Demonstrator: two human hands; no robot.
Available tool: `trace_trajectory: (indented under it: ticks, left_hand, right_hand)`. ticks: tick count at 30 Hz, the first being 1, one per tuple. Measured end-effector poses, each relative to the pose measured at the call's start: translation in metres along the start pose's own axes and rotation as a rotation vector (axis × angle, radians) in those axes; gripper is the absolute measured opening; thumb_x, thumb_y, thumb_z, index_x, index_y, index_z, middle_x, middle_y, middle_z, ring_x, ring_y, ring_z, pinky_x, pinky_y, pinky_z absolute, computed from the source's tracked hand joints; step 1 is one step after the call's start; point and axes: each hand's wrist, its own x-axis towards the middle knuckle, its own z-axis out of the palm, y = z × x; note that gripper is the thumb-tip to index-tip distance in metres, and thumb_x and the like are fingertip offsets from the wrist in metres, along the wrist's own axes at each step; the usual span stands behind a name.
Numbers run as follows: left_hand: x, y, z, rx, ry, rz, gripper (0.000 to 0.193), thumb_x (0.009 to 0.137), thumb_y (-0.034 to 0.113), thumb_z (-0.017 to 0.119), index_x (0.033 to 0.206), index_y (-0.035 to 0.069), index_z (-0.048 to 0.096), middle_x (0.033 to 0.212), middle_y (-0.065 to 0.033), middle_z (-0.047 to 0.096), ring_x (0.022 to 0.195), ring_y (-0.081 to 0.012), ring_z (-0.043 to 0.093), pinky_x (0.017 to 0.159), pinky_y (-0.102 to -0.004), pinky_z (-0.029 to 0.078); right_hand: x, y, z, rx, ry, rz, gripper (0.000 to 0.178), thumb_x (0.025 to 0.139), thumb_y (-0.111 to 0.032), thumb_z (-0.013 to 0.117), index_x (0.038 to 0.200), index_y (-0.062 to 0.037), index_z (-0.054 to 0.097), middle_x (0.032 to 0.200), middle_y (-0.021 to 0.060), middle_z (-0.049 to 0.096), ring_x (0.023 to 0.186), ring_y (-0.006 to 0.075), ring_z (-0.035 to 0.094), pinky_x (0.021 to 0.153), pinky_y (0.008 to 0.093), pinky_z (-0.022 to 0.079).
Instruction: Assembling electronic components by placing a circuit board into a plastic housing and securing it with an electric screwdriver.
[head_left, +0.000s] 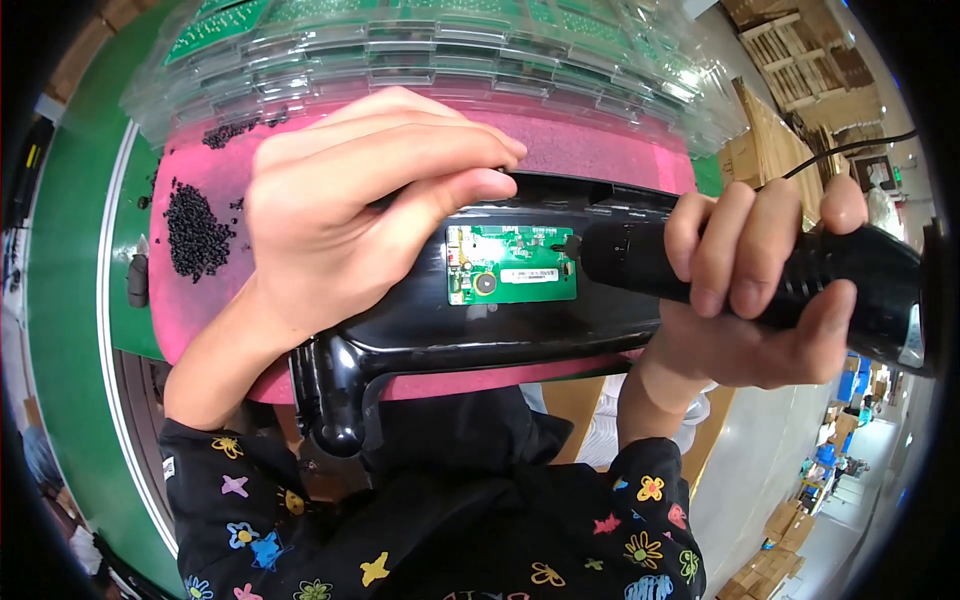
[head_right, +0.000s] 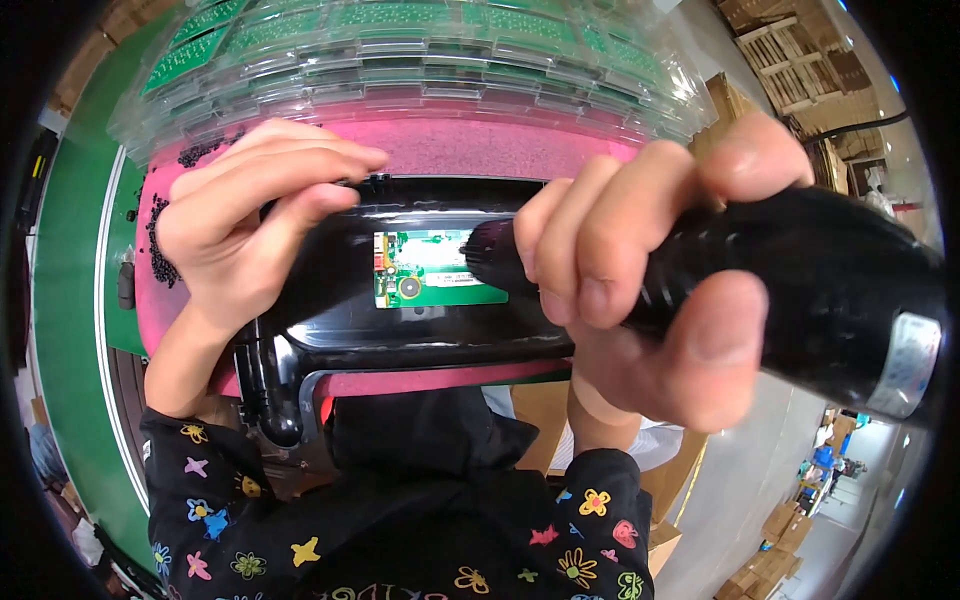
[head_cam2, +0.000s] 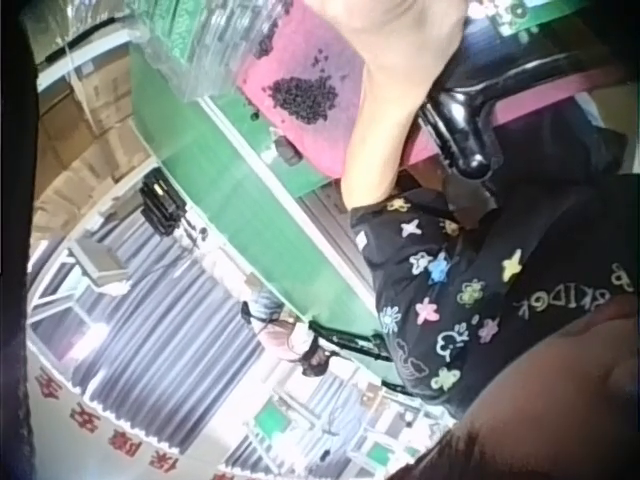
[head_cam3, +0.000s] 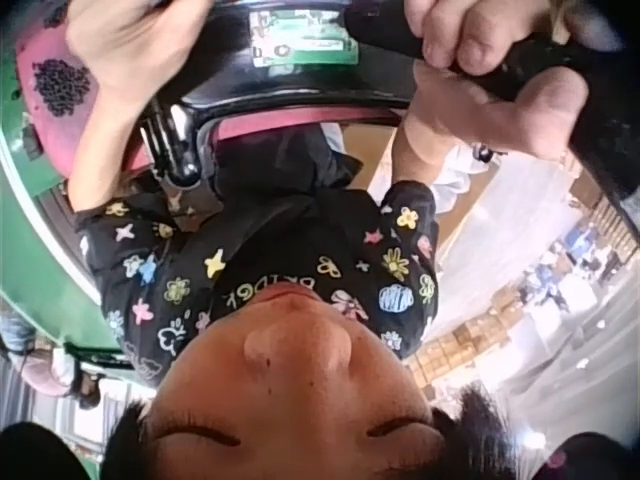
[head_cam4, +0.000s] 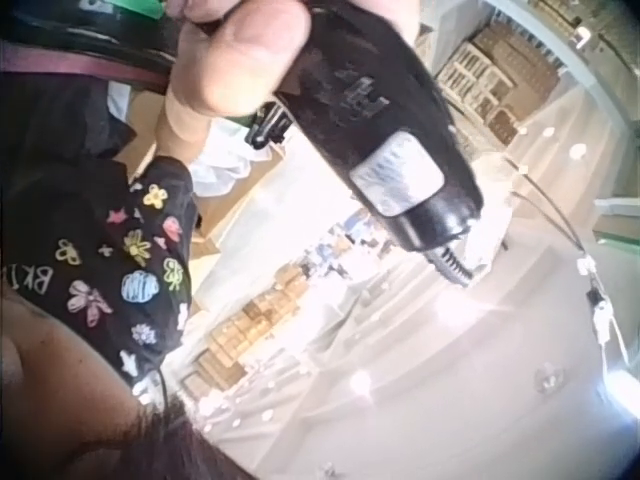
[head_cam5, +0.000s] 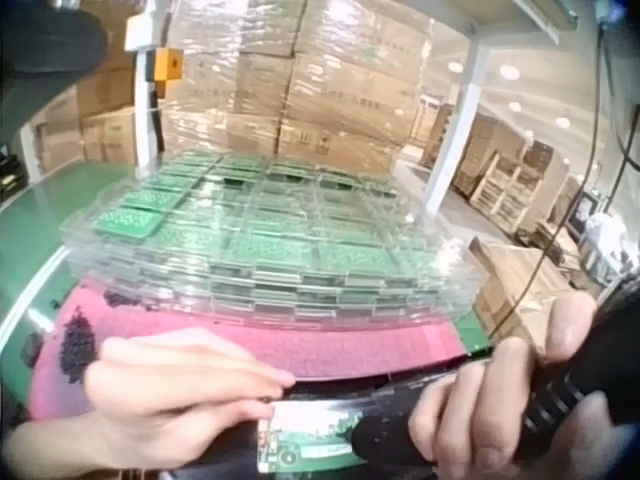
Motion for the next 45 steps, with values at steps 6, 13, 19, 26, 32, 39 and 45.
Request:
trace_trajectory:
  ticks: [6, 13, 19, 26, 32, 39, 45]
  left_hand:
    - [-0.02, -0.002, 0.009, -0.09, -0.314, -0.262, 0.013, 0.075, 0.0, 0.076, 0.087, -0.001, 0.072, 0.08, -0.0117, 0.072, 0.071, -0.0246, 0.069, 0.063, -0.0321, 0.054]
    - [-0.022, 0.002, 0.009, -0.008, -0.606, -0.365, 0.015, 0.076, 0.013, 0.078, 0.086, 0.004, 0.072, 0.078, -0.01, 0.071, 0.072, -0.028, 0.069, 0.062, -0.0364, 0.054]
    - [-0.023, 0.001, 0.009, 0.107, -0.697, -0.376, 0.011, 0.078, 0.012, 0.076, 0.087, 0.007, 0.073, 0.077, -0.0072, 0.072, 0.069, -0.0261, 0.069, 0.061, -0.0351, 0.053]
    - [-0.022, 0.004, 0.006, 0.089, -0.688, -0.435, 0.011, 0.079, 0.008, 0.076, 0.089, 0.006, 0.074, 0.077, -0.0079, 0.073, 0.067, -0.0265, 0.069, 0.06, -0.0338, 0.052]
    - [-0.02, 0.003, 0.006, 0.116, -0.707, -0.431, 0.011, 0.079, 0.008, 0.074, 0.09, 0.005, 0.074, 0.074, -0.0112, 0.071, 0.065, -0.0288, 0.068, 0.059, -0.0349, 0.05]
    - [-0.028, -0.008, 0.009, -0.019, -0.526, -0.346, 0.008, 0.08, 0.006, 0.073, 0.088, 0.002, 0.073, 0.073, -0.0127, 0.07, 0.063, -0.0279, 0.068, 0.058, -0.0348, 0.051]
    - [-0.019, -0.004, 0.005, -0.23, -0.473, -0.449, 0.012, 0.081, 0.002, 0.073, 0.092, -0.002, 0.073, 0.081, -0.0137, 0.073, 0.071, -0.023, 0.072, 0.064, -0.0296, 0.055]
  right_hand:
    - [-0.015, 0.027, -0.018, -0.059, 0.096, 0.064, 0.034, 0.093, -0.025, 0.056, 0.12, -0.0091, 0.044, 0.062, 0.0029, 0.046, 0.047, 0.0137, 0.041, 0.049, 0.0314, 0.039]
    - [-0.018, 0.037, -0.023, -0.066, 0.146, 0.088, 0.036, 0.091, -0.02, 0.06, 0.12, -0.0068, 0.043, 0.061, 0.0046, 0.046, 0.046, 0.0134, 0.041, 0.047, 0.0302, 0.041]
    - [-0.018, 0.035, -0.023, -0.107, 0.098, 0.138, 0.029, 0.093, -0.027, 0.054, 0.116, -0.0102, 0.048, 0.063, 0.0012, 0.043, 0.048, 0.0134, 0.04, 0.052, 0.0326, 0.037]
    - [-0.014, 0.042, -0.017, -0.232, 0.033, 0.173, 0.032, 0.092, -0.026, 0.054, 0.117, -0.0068, 0.046, 0.062, 0.0005, 0.044, 0.049, 0.0124, 0.041, 0.052, 0.0305, 0.039]
    - [-0.015, 0.046, -0.012, -0.072, 0.162, 0.134, 0.033, 0.089, -0.007, 0.064, 0.116, 0.0027, 0.048, 0.065, 0.0047, 0.053, 0.049, 0.01, 0.046, 0.046, 0.026, 0.041]
    - [-0.008, 0.018, 0.006, 0.075, -0.12, -0.009, 0.035, 0.096, -0.035, 0.053, 0.122, -0.0122, 0.048, 0.068, -0.0012, 0.049, 0.053, 0.0109, 0.046, 0.056, 0.0295, 0.038]
    - [0.0, 0.006, 0.028, 0.063, -0.137, -0.093, 0.045, 0.093, -0.043, 0.06, 0.123, -0.0125, 0.048, 0.07, -0.0035, 0.052, 0.053, 0.0079, 0.048, 0.058, 0.0268, 0.04]
